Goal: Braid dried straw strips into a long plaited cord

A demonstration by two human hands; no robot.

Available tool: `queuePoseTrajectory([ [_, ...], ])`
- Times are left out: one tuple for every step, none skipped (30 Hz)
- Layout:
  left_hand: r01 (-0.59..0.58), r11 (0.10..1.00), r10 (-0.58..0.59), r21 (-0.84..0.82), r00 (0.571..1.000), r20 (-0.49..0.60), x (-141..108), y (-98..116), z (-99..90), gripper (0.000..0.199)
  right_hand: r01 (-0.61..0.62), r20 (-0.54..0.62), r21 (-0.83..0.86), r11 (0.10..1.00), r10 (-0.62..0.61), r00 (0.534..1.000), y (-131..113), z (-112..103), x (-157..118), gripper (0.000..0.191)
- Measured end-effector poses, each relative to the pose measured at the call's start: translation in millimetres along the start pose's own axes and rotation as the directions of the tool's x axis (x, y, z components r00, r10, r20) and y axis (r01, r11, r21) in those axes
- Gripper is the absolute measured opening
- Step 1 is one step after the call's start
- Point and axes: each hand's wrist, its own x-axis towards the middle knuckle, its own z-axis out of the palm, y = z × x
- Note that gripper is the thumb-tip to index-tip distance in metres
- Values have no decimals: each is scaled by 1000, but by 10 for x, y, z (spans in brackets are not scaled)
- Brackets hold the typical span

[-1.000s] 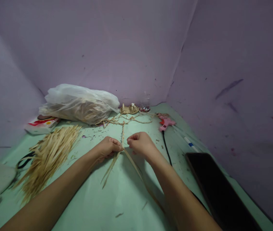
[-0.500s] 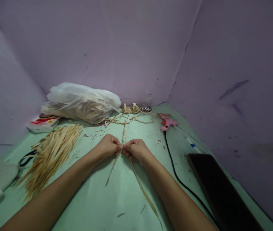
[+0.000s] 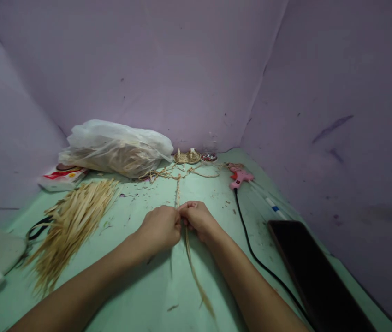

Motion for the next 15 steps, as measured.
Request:
queuePoseTrajectory([
  [-10,999,10,-31,1000,4,37,-32,-27,9,-3,9,10,1000,3,1000,-6,-4,-5,4],
  [-7,998,6,-68,1000,-1,80,-67,-64,10,-6,27,22,1000,5,1000,-14,-8,-9,4],
  [24,990,-27,-142,999,-20,124,-101,-103,11,-11,46,34,999,9,999,-22,-13,-11,3],
  [86,963,-95,-256,995,-24,165,-130,-139,10,-15,63,45,999,12,998,-30,-17,-11,3],
  [159,910,-169,-384,986,8,197,-150,-166,11,-15,77,54,998,11,997,-36,-22,-10,2],
  [220,833,-210,-508,975,79,220,-161,-180,13,-11,88,62,998,6,996,-39,-26,-6,2],
  [281,743,-220,-607,960,175,235,-164,-180,13,-6,97,68,998,-1,995,-40,-30,-2,2],
  [331,658,-195,-677,942,272,242,-164,-168,12,-2,104,71,997,-5,995,-38,-33,2,2],
  [369,590,-150,-719,924,351,245,-162,-147,10,1,110,69,998,-8,994,-36,-36,6,2],
  [391,548,-107,-739,909,402,246,-163,-121,9,2,114,64,998,-9,993,-33,-39,9,2],
  [400,533,-83,-746,902,424,249,-167,-96,9,2,117,55,998,-9,993,-31,-41,11,3],
  [390,542,-80,-745,906,416,253,-176,-72,10,7,122,40,999,-12,992,-29,-44,13,3],
  [367,567,-90,-737,918,387,261,-188,-52,10,17,131,15,1000,-18,991,-28,-46,16,3],
  [336,603,-102,-723,932,349,271,-202,-36,9,33,143,-22,999,-30,989,-25,-48,20,2],
  [311,643,-120,-700,944,309,283,-218,-22,9,59,154,-70,996,-48,987,-19,-51,27,2],
])
